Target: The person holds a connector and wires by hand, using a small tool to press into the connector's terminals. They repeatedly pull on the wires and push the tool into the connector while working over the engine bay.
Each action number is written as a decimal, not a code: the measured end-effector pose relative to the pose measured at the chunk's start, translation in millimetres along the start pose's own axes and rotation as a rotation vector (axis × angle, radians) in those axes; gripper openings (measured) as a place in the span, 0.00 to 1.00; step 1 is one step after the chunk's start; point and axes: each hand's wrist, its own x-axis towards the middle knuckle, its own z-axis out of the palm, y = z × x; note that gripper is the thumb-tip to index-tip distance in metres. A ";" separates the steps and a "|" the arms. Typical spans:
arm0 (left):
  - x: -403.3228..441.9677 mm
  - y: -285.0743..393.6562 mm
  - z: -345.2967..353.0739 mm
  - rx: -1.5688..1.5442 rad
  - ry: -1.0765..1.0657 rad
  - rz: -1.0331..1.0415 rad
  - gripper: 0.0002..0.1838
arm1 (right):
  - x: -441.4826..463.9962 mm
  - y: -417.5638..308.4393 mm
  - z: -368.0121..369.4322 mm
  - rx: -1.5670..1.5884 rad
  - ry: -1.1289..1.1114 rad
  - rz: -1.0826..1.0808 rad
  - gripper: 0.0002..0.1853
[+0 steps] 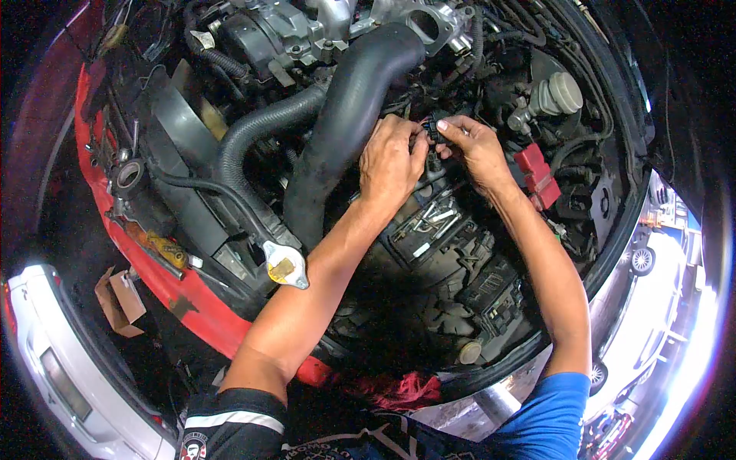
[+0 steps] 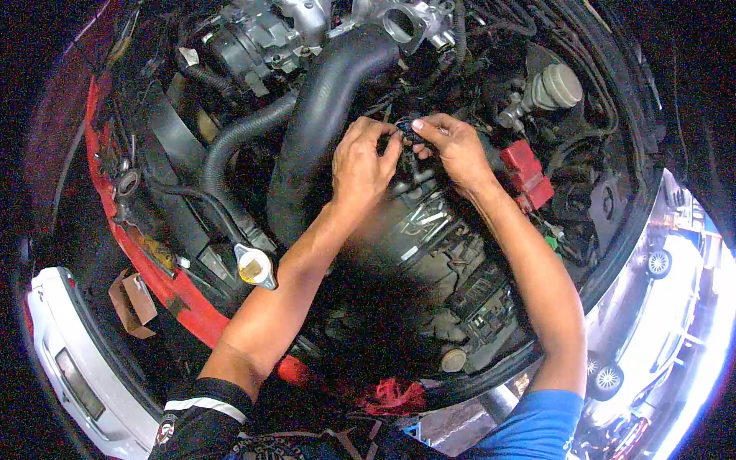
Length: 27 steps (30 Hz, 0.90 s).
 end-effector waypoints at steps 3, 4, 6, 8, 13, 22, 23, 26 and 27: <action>0.5 2.9 -1.9 0.021 -0.004 -0.027 0.08 | -1.0 -2.7 1.2 -0.090 0.004 -0.043 0.14; 0.3 2.8 -2.4 0.025 -0.002 -0.024 0.08 | -1.0 -1.9 1.4 -0.089 0.009 -0.049 0.14; -0.2 1.0 -1.7 0.034 -0.009 -0.011 0.08 | -1.2 -1.5 2.9 -0.085 0.018 -0.061 0.13; -0.7 -2.8 0.2 0.045 -0.024 0.010 0.06 | -2.9 -3.2 3.7 -0.120 0.020 -0.077 0.13; -1.0 -2.9 -1.8 0.042 -0.026 0.033 0.08 | -4.9 1.8 7.5 -0.160 0.030 -0.096 0.12; 2.6 2.3 -4.4 0.054 -0.054 0.035 0.08 | 2.3 8.4 -4.6 0.194 -0.111 0.069 0.19; 2.8 2.8 -5.3 0.052 -0.046 0.038 0.08 | 2.9 7.9 -5.2 0.198 -0.116 0.068 0.19; 2.5 2.9 -4.3 0.027 -0.020 0.041 0.08 | 1.2 2.4 -5.1 0.192 -0.122 0.078 0.19; 2.1 3.3 -4.3 0.033 -0.035 0.023 0.08 | 1.1 2.0 -5.9 0.181 -0.120 0.085 0.19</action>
